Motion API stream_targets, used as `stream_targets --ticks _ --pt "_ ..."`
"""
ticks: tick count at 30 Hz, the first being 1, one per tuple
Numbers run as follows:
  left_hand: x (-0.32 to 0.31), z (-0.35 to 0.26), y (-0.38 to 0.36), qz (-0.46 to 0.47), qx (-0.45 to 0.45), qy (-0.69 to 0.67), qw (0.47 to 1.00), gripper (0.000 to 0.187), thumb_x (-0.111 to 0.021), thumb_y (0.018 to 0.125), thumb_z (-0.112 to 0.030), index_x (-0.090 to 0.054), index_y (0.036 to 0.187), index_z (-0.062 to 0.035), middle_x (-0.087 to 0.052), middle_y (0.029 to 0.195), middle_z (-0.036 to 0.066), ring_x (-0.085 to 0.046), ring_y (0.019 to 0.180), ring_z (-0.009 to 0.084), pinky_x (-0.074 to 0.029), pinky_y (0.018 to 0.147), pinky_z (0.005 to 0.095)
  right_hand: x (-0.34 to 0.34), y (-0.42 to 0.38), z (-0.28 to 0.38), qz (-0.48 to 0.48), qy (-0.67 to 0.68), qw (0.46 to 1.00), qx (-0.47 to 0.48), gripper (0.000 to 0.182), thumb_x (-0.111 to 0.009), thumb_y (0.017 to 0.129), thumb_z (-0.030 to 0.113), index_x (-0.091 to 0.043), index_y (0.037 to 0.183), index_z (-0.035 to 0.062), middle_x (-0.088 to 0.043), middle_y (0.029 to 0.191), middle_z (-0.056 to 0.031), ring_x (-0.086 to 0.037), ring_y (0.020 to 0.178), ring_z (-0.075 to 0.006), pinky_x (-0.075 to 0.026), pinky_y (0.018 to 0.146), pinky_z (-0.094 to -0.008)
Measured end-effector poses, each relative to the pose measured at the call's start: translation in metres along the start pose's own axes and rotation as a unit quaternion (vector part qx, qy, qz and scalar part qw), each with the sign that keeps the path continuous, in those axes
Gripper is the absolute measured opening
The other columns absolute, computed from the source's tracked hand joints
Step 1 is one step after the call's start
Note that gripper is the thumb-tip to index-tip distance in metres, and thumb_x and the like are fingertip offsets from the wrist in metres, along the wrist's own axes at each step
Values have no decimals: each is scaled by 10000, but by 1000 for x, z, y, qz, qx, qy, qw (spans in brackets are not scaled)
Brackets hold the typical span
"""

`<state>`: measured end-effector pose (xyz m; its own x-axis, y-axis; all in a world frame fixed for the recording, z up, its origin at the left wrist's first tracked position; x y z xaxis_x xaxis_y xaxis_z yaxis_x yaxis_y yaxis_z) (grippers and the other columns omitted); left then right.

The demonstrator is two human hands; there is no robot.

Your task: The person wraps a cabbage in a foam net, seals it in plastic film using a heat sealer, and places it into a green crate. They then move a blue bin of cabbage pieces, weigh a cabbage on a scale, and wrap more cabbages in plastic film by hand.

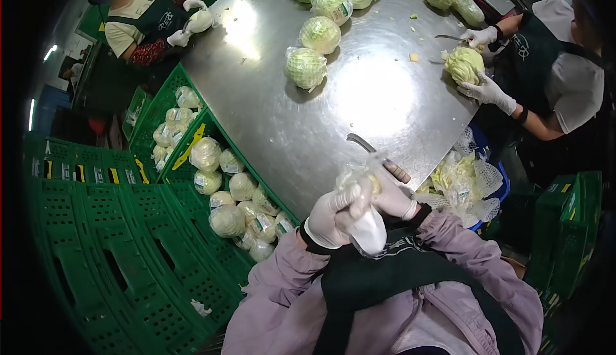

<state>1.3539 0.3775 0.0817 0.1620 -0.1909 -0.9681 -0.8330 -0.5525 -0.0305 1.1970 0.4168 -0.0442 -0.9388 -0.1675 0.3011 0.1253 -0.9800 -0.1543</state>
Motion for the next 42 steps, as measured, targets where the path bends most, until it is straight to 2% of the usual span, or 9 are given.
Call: stream_targets --ticks 7,9,12,14,17,19,23,35,42 --pt "-32 -69 -12 -359 -305 119 874 263 -484 941 -241 -485 749 -61 -366 500 -15 -384 420 78 -374 449 254 4 2 -22 126 15 992 -29 958 -788 699 407 -300 1370 -73 -419 1342 -234 -415 1253 -313 -332 1050 -337" --pt "-5 -125 -40 -20 -187 158 969 237 -474 942 -242 -521 796 -61 -474 586 16 -487 519 114 -428 510 274 11 5 -27 144 17 989 -30 946 -785 706 401 -302 1376 -60 -415 1351 -229 -410 1261 -305 -330 1052 -335" --pt "86 -214 -85 -140 -196 316 918 237 -501 923 -236 -569 859 -19 -550 645 52 -558 614 164 -460 566 292 19 10 -29 215 135 966 -54 819 -785 732 285 -350 1354 -22 -469 1286 -169 -455 1203 -238 -355 1024 -307" --pt "143 -246 -111 -389 -132 800 438 276 -611 828 -257 -574 865 14 -567 626 86 -552 603 213 -447 633 323 22 8 -28 217 163 960 -67 794 -782 737 254 -355 1349 -20 -479 1268 -150 -458 1190 -218 -360 1016 -298" --pt "159 -218 -142 -351 -97 923 127 670 -753 678 -246 -485 1240 2 -541 1156 197 -565 972 266 -445 847 353 23 6 -38 197 175 961 -81 747 -765 757 194 -358 1347 -18 -497 1237 -122 -459 1174 -180 -362 1006 -291" --pt "76 -155 -96 -447 -258 669 534 544 -688 763 -111 -475 1255 -20 -478 1238 119 -440 1149 212 -376 966 332 17 2 -51 170 182 966 -68 729 -749 776 195 -353 1349 -21 -500 1239 -120 -460 1174 -175 -363 1005 -294" --pt "80 -34 -73 -344 -77 593 724 283 -645 834 -97 -536 1087 -31 -559 958 60 -545 896 155 -447 793 286 15 0 -39 148 219 962 -73 667 -727 800 214 -391 1327 -19 -503 1240 -101 -458 1173 -170 -363 1003 -288" --pt "139 65 -25 -167 75 156 971 765 -275 905 -658 -303 1400 -76 -390 1388 114 -454 1238 257 -350 1058 422 18 -21 72 -124 -191 971 68 169 -649 814 172 -618 764 13 -603 723 -141 -571 692 -345 -473 728 -361" --pt "100 67 8 41 137 -46 989 822 -336 891 -654 -233 1442 -54 -272 1471 154 -315 1332 330 -289 1087 482 94 -12 72 -135 580 791 -138 237 -466 952 213 -529 793 49 -521 704 -33 -500 587 -103 -438 528 -228"
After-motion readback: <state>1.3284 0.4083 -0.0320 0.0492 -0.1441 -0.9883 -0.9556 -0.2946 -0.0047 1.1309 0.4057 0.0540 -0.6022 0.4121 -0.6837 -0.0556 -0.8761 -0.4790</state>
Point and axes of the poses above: each hand's wrist, its own y-axis towards the middle knuckle, its own x-axis out of the back of the hand, z = x × y, the point moved 1 cm from there along y, towards the middle knuckle
